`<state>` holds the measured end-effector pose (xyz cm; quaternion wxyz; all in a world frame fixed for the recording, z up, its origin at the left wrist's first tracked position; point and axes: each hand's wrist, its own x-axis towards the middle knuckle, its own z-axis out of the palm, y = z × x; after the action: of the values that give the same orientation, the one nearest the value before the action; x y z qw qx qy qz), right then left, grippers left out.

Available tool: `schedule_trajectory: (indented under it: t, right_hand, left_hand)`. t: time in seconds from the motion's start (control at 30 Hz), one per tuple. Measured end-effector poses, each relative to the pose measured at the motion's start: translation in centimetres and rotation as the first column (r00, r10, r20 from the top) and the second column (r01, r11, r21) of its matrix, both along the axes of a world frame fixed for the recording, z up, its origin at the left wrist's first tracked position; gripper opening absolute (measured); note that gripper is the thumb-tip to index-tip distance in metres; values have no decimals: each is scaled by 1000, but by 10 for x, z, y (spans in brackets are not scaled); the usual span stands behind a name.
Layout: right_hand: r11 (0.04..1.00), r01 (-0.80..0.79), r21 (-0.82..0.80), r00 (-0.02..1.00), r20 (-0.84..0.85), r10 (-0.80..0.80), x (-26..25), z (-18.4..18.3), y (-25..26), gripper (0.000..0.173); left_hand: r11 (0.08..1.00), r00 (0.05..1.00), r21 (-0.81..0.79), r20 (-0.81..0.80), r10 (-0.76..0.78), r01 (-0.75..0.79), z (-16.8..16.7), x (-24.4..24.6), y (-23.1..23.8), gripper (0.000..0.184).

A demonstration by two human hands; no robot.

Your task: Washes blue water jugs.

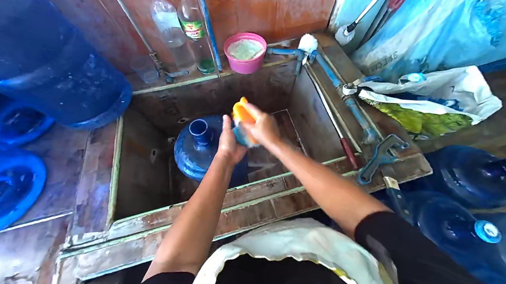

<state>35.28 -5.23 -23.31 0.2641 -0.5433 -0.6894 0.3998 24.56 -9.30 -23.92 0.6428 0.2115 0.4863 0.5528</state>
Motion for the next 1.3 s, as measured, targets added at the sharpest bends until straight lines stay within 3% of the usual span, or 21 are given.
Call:
schedule_trajectory:
  t: [0.07, 0.2, 0.27, 0.37, 0.47, 0.53, 0.57, 0.6, 0.7, 0.8, 0.87, 1.0, 1.1, 1.17, 1.3]
  right_hand:
    - [999, 49, -1, 999, 12, -49, -2, -2, 12, 65]
    - [995, -58, 78, 987, -147, 69, -30, 36, -64, 66]
    - [989, -74, 126, 991, -100, 87, -31, 25, -38, 63]
    - [995, 35, 97, 999, 15, -36, -22, 15, 22, 66]
    - [972, 35, 234, 998, -54, -23, -31, 18, -21, 71]
    - [990, 1, 140, 991, -134, 18, -41, 42, -54, 69]
    - [996, -16, 83, 993, -119, 26, -41, 47, -43, 67]
    - [991, -11, 132, 997, -72, 21, -37, 34, -19, 65]
    - [989, 98, 108, 993, 57, -105, -22, 20, 36, 67]
    - [979, 43, 202, 999, -8, -42, -34, 27, -12, 71]
    - [985, -8, 170, 995, -92, 24, -43, 34, -37, 67]
    - [993, 97, 69, 992, 79, -102, -26, 10, 45, 65]
    - [976, 98, 195, 995, 6, -101, -35, 1, 28, 70]
    - [981, 69, 183, 997, -51, -61, -49, 0, -4, 71]
    - [976, 104, 190, 994, 7, -107, -39, -11, 68, 68]
  left_hand:
    - [1000, 1000, 3, -27, -1, 1, 3, -1, -1, 76]
    - [984, 982, 2, 67, 175, -176, 18, -30, -3, 72]
    - [988, 990, 75, 54, 129, -133, 12, -33, 0, 66]
    - [991, 990, 69, 90, 110, -116, 9, -18, 21, 55]
    - [987, 984, 45, 96, 150, -155, 10, -34, 26, 56]
    - [986, 980, 72, 143, 137, -148, 11, -47, 28, 63]
    - [985, 977, 89, 167, 132, -148, 11, -47, 33, 61]
    - [983, 975, 93, 169, 141, -158, 8, -43, 38, 53]
    - [991, 986, 110, 153, 61, -78, 2, -25, 44, 43]
    - [989, 973, 90, 211, 93, -114, 4, -43, 50, 47]
    - [993, 964, 49, 248, 91, -106, 7, -51, 50, 56]
    - [999, 995, 47, 104, 10, -15, 3, -31, 46, 42]
    - [998, 989, -5, 139, 57, -56, 1, -43, 67, 48]
    - [997, 970, -48, 231, 75, -65, 0, -59, 80, 56]
    - [1000, 996, -4, 88, -16, 16, 3, -49, 87, 46]
